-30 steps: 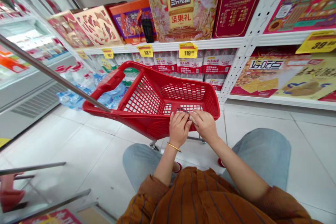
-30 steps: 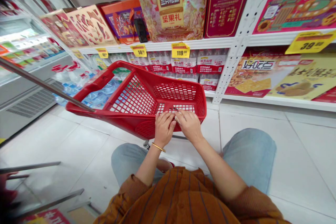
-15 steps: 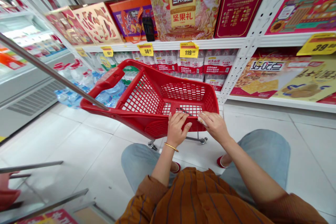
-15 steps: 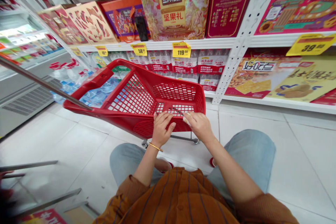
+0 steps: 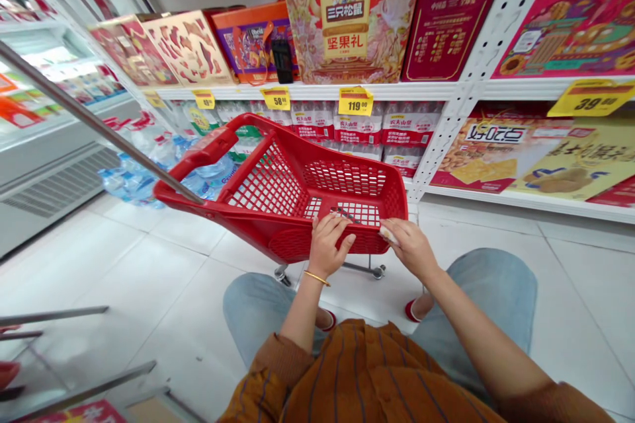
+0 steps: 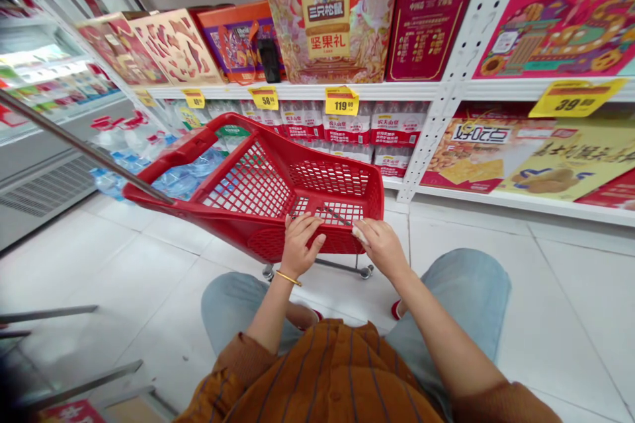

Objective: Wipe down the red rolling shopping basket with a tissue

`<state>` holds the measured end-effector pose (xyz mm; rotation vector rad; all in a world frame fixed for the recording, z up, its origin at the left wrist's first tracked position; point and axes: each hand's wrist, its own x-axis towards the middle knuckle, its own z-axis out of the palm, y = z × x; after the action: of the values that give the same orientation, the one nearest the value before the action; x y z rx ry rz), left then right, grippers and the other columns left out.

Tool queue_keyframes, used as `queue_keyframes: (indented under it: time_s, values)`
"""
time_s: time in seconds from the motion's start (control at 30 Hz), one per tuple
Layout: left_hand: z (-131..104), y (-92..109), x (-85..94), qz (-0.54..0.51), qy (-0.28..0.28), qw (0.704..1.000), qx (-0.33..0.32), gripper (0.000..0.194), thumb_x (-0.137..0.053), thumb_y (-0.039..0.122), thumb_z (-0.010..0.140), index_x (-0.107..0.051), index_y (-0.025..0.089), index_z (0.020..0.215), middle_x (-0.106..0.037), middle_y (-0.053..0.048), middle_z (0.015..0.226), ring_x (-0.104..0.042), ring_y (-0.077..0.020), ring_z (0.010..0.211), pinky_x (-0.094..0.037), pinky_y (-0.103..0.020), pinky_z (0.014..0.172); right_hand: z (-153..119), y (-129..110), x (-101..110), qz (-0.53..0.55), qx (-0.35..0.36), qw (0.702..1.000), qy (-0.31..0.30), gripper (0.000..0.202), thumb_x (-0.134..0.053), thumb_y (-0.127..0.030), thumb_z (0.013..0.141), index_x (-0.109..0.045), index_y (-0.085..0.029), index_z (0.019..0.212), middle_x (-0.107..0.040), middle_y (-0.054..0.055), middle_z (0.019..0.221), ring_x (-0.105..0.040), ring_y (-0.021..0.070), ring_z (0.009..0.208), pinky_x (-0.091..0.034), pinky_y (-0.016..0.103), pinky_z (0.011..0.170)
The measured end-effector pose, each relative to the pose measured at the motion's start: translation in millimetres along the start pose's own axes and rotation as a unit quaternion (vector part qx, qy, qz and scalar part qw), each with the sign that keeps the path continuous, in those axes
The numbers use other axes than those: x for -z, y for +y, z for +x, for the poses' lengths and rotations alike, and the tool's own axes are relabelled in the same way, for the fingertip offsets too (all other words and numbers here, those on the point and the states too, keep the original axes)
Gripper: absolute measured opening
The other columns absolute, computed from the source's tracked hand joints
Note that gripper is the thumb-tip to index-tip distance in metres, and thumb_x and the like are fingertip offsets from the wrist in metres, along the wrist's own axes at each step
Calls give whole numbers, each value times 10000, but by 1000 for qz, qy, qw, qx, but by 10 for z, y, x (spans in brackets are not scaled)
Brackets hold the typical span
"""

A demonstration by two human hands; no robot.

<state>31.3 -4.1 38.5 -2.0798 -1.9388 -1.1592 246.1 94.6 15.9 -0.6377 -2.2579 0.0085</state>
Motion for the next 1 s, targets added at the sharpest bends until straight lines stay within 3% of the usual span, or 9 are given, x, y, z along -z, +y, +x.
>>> queue_keyframes:
  time_s: [0.37,0.53,0.63,0.77,0.87,1.0]
  values:
    - [-61,-204,234,-4,14,1000,-19,290,-491,407,922,-685,224,1038,-713,-48,1076,-531,-237,1229,-165,-503,1176,-85,-474,-108,-8,-22,998,52,258,-567,-224,922,-541,-163,1172,-695,114,1053,-653,211,900,-527,349,783]
    - [-55,-145,330,58,0,998,-4,318,-488,407,932,-665,223,1122,-680,-59,1203,-415,-270,1355,-122,-562,1183,-107,-572,-144,10,-21,998,50,232,-574,-217,905,-557,-172,1132,-641,157,1175,-638,235,1005,-549,379,829]
    - [-90,52,250,84,-19,996,-28,414,-501,433,923,-586,219,1267,-593,-77,1349,-317,-290,1420,-104,-559,1192,-92,-591,-124,27,2,999,34,293,-532,-219,919,-551,-184,1209,-626,167,1201,-614,253,1079,-547,415,873]
    - [-170,289,15,37,-69,996,-34,552,-394,467,954,-428,159,1411,-504,-127,1431,-307,-278,1426,-204,-536,1183,-93,-560,-122,29,39,999,15,396,-495,-247,941,-479,-189,1333,-652,149,1173,-606,255,1109,-514,467,946]
    - [-197,308,-90,4,-69,998,-14,551,-341,484,965,-468,136,1373,-551,-138,1370,-312,-286,1418,-224,-544,1175,-115,-503,-139,18,52,998,4,420,-466,-238,958,-444,-178,1372,-658,147,1162,-615,240,1093,-503,460,969]
    - [-171,227,-75,-18,-69,997,-34,482,-344,449,975,-555,140,1280,-610,-132,1274,-371,-271,1380,-245,-512,1174,-144,-414,-152,25,71,997,-11,443,-424,-218,973,-396,-187,1415,-659,140,1158,-610,224,1101,-479,479,1009]
